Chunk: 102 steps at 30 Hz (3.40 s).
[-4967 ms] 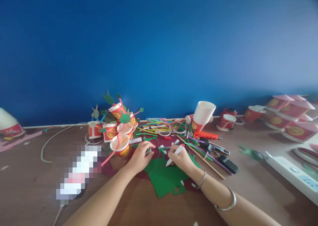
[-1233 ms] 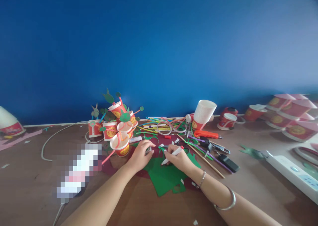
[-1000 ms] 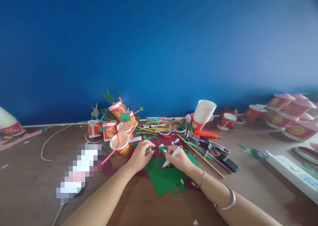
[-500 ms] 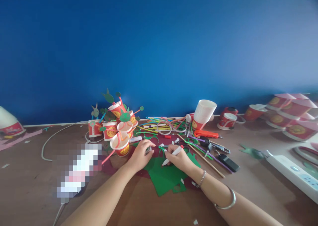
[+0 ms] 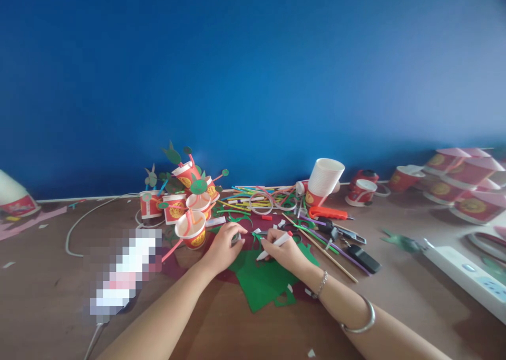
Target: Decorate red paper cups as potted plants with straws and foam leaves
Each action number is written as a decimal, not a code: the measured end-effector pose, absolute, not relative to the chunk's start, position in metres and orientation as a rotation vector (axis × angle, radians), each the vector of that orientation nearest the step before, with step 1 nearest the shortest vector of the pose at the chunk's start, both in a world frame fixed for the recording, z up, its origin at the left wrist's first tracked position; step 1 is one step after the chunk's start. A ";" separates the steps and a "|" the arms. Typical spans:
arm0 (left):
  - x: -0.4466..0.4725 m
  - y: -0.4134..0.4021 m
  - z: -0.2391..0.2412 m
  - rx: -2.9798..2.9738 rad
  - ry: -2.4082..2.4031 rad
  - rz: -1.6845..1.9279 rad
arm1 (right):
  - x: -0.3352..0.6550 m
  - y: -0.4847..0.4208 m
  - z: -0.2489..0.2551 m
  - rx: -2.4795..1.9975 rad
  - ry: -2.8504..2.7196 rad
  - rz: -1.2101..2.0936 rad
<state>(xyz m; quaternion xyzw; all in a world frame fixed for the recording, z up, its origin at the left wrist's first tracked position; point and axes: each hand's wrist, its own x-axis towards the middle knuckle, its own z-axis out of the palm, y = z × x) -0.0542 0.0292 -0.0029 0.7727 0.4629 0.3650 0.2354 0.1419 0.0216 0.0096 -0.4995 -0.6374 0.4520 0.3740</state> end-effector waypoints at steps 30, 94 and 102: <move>-0.054 0.029 -0.003 2.120 1.260 1.028 | 0.145 0.027 0.009 -1.255 -1.341 1.308; -0.056 0.037 -0.012 2.115 1.519 1.217 | 0.143 0.022 0.013 -1.201 -1.725 1.241; -0.056 0.036 -0.010 2.133 1.516 1.208 | 0.142 0.021 0.013 -1.238 -1.760 1.182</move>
